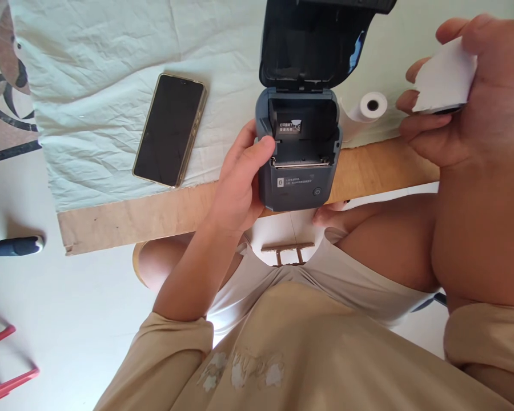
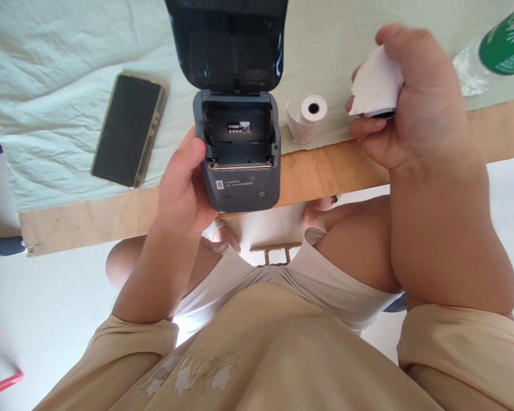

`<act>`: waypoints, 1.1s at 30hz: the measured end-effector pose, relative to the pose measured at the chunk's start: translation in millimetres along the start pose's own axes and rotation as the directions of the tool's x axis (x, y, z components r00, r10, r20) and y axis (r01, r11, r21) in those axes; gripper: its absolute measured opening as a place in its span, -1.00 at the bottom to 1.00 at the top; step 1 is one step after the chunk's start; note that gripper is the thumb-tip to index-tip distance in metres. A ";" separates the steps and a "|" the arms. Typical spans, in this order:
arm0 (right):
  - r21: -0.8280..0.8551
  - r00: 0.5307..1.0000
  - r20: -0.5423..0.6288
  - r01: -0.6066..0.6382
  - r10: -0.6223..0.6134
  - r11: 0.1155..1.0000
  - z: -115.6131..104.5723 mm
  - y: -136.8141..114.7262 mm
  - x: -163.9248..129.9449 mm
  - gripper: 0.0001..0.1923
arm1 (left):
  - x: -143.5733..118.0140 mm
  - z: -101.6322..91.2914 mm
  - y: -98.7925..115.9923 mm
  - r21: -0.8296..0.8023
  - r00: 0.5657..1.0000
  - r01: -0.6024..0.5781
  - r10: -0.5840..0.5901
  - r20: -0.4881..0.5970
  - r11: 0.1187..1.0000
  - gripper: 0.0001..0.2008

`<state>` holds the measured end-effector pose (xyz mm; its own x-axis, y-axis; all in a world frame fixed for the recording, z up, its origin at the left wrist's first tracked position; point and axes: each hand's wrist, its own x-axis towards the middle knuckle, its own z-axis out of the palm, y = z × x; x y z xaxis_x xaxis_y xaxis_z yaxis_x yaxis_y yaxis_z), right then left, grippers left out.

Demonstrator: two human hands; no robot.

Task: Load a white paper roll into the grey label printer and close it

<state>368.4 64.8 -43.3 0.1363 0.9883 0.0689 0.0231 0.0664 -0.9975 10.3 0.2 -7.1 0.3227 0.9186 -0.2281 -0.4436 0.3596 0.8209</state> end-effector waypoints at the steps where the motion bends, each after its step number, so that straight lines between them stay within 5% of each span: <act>1: 0.068 0.982 0.030 -0.190 0.188 0.979 1.3 -6.3 -3.0 -0.59 | -0.6 0.7 0.8 -0.016 1.000 0.003 -0.003 0.000 1.000 -0.68; 3: 0.130 0.925 0.052 -0.379 0.376 0.916 7.9 -21.2 -11.5 -0.45 | -1.0 1.2 1.8 -0.036 1.000 0.014 -0.014 0.012 0.999 -0.69; 8: 0.211 0.982 -0.077 -0.156 0.175 0.965 41.0 -44.1 -27.7 -0.50 | 0.0 0.7 2.0 -0.011 1.000 -0.007 0.007 0.006 1.000 -0.70; 11: 0.269 0.982 -0.109 -0.122 0.156 0.956 49.4 -41.9 -27.7 -0.57 | -0.1 2.3 3.2 -0.014 1.000 -0.002 0.001 -0.021 1.000 -0.75; 17: 0.245 0.988 -0.093 -0.094 0.120 0.965 25.0 -20.9 -21.1 -0.40 | -0.2 3.1 3.1 -0.056 1.000 -0.001 0.001 -0.005 0.998 -0.79; 21: 0.234 0.988 0.004 -0.148 0.152 0.961 8.7 -3.9 -12.1 -0.60 | 2.5 -1.7 -2.6 -0.073 0.999 -0.032 0.032 0.008 0.997 -0.73; 27: 0.172 0.960 -0.280 0.073 -0.023 0.982 29.4 10.0 -6.5 -0.35 | 3.0 -6.0 -3.2 0.023 1.000 -0.014 0.014 -0.012 1.000 -0.55; 30: 0.256 0.970 -0.225 -0.028 0.087 0.966 23.0 8.1 -2.3 -0.29 | 2.2 -6.3 -2.0 0.043 1.000 -0.005 0.005 -0.011 0.999 -0.52; 33: 0.292 0.970 -0.144 -0.146 0.194 0.945 10.8 2.9 -0.8 -0.55 | 2.1 -6.6 -1.6 0.040 1.000 -0.002 0.003 -0.011 0.999 -0.54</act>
<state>357.6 65.8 -46.4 0.2798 0.9519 -0.1250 -0.2874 -0.0412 -0.9569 6.1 2.6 -12.4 0.3125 0.9213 -0.2315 -0.4108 0.3508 0.8415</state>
